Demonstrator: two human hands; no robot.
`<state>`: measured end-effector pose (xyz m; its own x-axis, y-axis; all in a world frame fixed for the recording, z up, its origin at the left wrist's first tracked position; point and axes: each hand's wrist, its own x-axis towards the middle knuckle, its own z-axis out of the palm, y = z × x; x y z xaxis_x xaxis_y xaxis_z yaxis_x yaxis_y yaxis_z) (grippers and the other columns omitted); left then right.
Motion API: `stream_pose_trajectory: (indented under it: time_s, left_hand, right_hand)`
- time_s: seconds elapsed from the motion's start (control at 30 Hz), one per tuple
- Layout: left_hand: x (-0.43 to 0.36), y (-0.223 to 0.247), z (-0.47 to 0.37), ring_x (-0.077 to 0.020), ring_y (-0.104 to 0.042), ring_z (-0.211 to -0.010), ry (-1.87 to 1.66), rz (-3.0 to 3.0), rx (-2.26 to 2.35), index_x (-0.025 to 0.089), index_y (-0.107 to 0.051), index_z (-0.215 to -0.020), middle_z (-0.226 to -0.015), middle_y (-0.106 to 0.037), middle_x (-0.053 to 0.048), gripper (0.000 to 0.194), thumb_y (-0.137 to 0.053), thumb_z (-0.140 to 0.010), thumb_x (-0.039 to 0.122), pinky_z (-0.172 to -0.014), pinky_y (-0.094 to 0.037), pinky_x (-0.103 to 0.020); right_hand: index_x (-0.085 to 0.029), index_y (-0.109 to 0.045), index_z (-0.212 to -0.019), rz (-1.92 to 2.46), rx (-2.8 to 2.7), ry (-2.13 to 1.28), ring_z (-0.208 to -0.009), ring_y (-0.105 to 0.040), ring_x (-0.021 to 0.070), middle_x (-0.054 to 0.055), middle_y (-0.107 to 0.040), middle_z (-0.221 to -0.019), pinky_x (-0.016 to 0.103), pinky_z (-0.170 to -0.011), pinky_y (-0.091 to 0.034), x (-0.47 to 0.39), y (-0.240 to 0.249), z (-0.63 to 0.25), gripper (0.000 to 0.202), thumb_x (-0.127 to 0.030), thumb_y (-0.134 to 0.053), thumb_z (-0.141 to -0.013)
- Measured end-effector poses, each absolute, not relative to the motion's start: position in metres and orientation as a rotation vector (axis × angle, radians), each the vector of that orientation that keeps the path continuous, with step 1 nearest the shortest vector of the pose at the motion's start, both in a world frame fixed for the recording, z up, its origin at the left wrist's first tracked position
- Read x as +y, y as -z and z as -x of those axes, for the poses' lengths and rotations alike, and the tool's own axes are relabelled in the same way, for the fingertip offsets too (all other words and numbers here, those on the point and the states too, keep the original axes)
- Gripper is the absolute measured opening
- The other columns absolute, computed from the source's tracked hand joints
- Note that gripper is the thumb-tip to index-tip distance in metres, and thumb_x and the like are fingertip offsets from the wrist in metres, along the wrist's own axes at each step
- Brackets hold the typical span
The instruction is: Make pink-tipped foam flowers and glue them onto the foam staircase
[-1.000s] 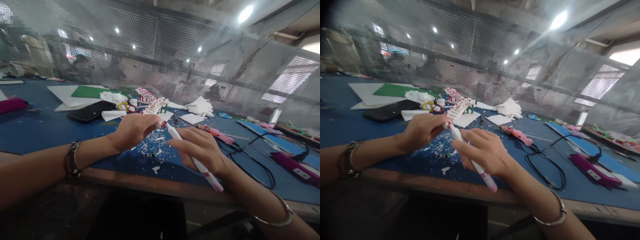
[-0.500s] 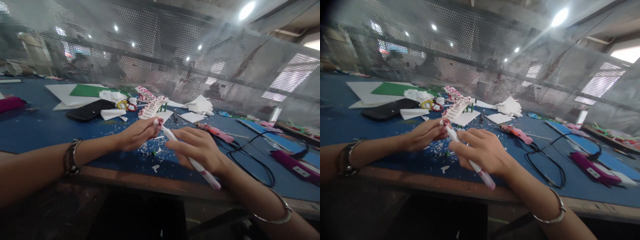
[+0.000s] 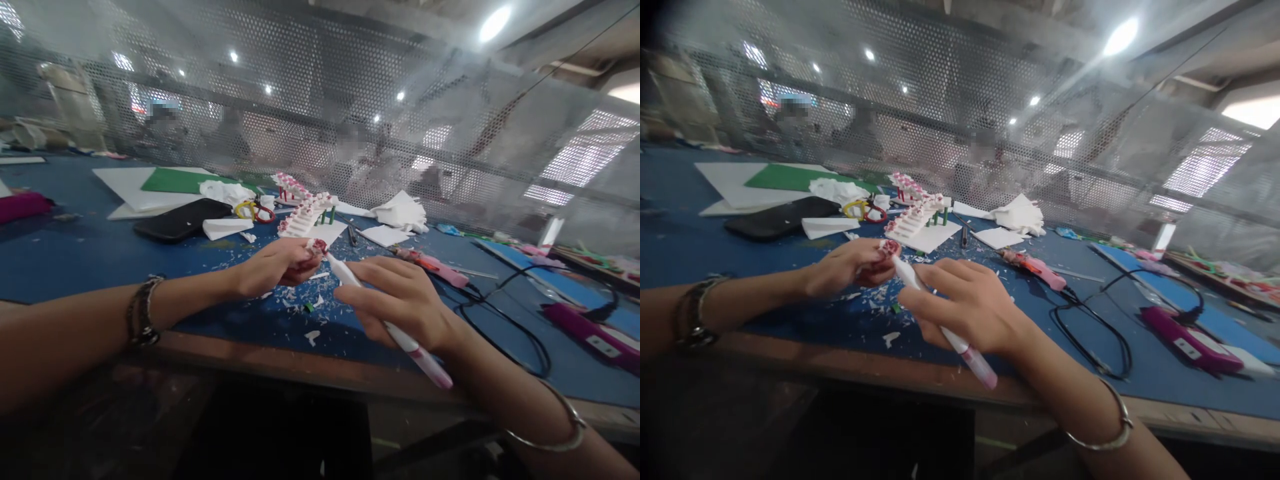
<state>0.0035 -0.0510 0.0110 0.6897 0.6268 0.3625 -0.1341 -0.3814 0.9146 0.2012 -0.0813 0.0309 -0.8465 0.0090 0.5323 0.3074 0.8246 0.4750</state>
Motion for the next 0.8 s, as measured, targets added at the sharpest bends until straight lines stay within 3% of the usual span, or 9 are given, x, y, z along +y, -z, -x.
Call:
stream_pose_trajectory:
  time_s: [0.2,0.47,0.8]
  left_hand:
    - [-0.047,-0.0098,-0.0042,-0.0053,-0.015,-0.033,-0.824,-1.681,0.359,0.019,-0.029,-0.049,-0.039,-0.02,0.008,0.029,-0.035,-0.076,0.026,-0.031,-0.011,-0.019]
    - [-0.0456,-0.0098,-0.0043,-0.0053,-0.013,-0.032,-0.798,-1.598,0.329,0.019,-0.029,-0.047,-0.037,-0.018,0.008,0.023,-0.038,-0.067,0.021,-0.032,-0.01,-0.019]
    - [-0.0456,-0.0088,-0.0038,-0.0055,-0.013,-0.032,-0.822,-1.599,0.331,0.019,-0.027,-0.046,-0.038,-0.018,0.007,0.022,-0.037,-0.066,0.02,-0.034,-0.011,-0.021]
  right_hand:
    - [-0.018,-0.051,-0.089,0.268,-2.454,0.782,-0.069,-0.053,0.014,0.006,-0.062,-0.083,0.026,-0.057,-0.044,-0.0791,-0.0314,-0.2014,0.015,-0.014,-0.043,-0.077]
    - [-0.017,-0.053,-0.089,0.328,-2.477,0.785,-0.069,-0.053,0.0142,0.006,-0.063,-0.083,0.026,-0.057,-0.044,-0.081,-0.0318,-0.2003,0.016,-0.013,-0.043,-0.077]
    - [-0.018,-0.053,-0.09,0.272,-2.475,0.766,-0.071,-0.052,0.0141,0.005,-0.062,-0.086,0.026,-0.059,-0.044,-0.0809,-0.0312,-0.2001,0.016,-0.014,-0.043,-0.077]
